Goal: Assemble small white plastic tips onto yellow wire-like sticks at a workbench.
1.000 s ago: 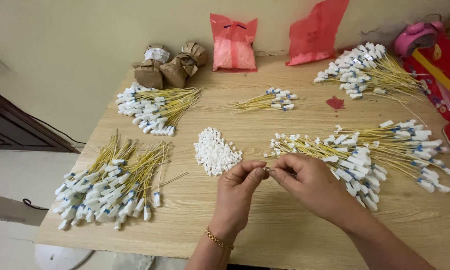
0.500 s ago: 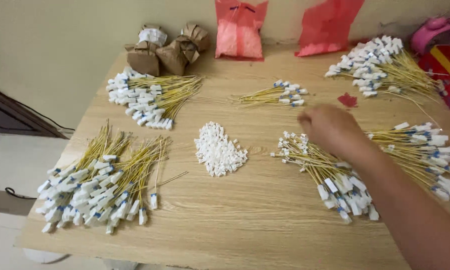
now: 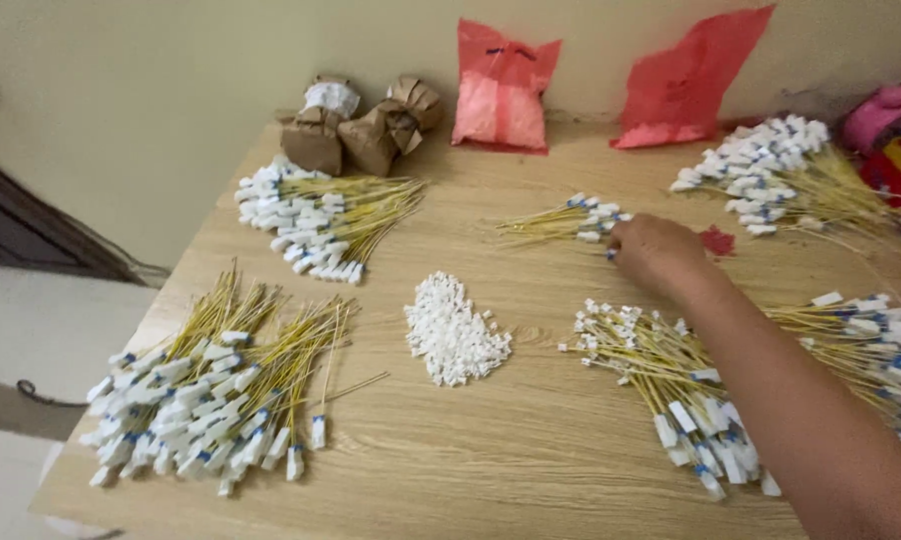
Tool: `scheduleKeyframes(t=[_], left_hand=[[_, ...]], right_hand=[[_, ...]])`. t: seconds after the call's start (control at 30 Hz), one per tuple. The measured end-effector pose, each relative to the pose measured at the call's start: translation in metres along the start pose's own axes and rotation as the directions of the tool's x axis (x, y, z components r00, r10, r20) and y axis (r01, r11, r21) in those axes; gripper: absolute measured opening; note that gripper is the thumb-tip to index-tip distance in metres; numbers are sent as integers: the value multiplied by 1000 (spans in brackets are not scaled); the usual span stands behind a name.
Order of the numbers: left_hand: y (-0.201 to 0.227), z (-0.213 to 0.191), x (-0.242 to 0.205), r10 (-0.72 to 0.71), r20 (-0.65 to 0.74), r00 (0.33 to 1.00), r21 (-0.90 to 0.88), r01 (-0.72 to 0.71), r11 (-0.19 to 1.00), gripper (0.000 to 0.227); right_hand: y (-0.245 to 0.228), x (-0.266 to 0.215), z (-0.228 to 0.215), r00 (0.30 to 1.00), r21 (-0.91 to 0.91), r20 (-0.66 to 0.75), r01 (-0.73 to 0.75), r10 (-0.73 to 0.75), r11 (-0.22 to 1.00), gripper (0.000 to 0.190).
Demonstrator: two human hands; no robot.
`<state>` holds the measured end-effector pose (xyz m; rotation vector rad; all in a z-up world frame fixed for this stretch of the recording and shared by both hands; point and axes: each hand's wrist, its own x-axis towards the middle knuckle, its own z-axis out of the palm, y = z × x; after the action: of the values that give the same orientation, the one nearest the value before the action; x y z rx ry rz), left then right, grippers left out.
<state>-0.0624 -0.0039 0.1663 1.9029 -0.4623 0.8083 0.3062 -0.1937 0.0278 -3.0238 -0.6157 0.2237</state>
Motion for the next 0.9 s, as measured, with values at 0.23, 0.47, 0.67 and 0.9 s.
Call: scheduleKeyframes(t=[0.23, 0.47, 0.67, 0.9], left_hand=[[-52, 11, 4, 108, 2, 994, 106, -108, 989, 11], [-82, 52, 21, -97, -11, 995, 308, 96, 947, 28], [-70, 61, 23, -220, 69, 973, 125, 210, 970, 13], [-61, 36, 14, -588, 270, 762, 40, 601, 798, 14]], right_hand=[[-37, -76, -73, 997, 222, 16, -74, 73, 972, 27], [-67, -178, -108, 999, 509, -35, 7, 12, 861, 25], [-76, -235, -107, 964, 570, -226, 245, -138, 784, 20], [-44, -251, -101, 992, 671, -112, 36, 54, 741, 25]])
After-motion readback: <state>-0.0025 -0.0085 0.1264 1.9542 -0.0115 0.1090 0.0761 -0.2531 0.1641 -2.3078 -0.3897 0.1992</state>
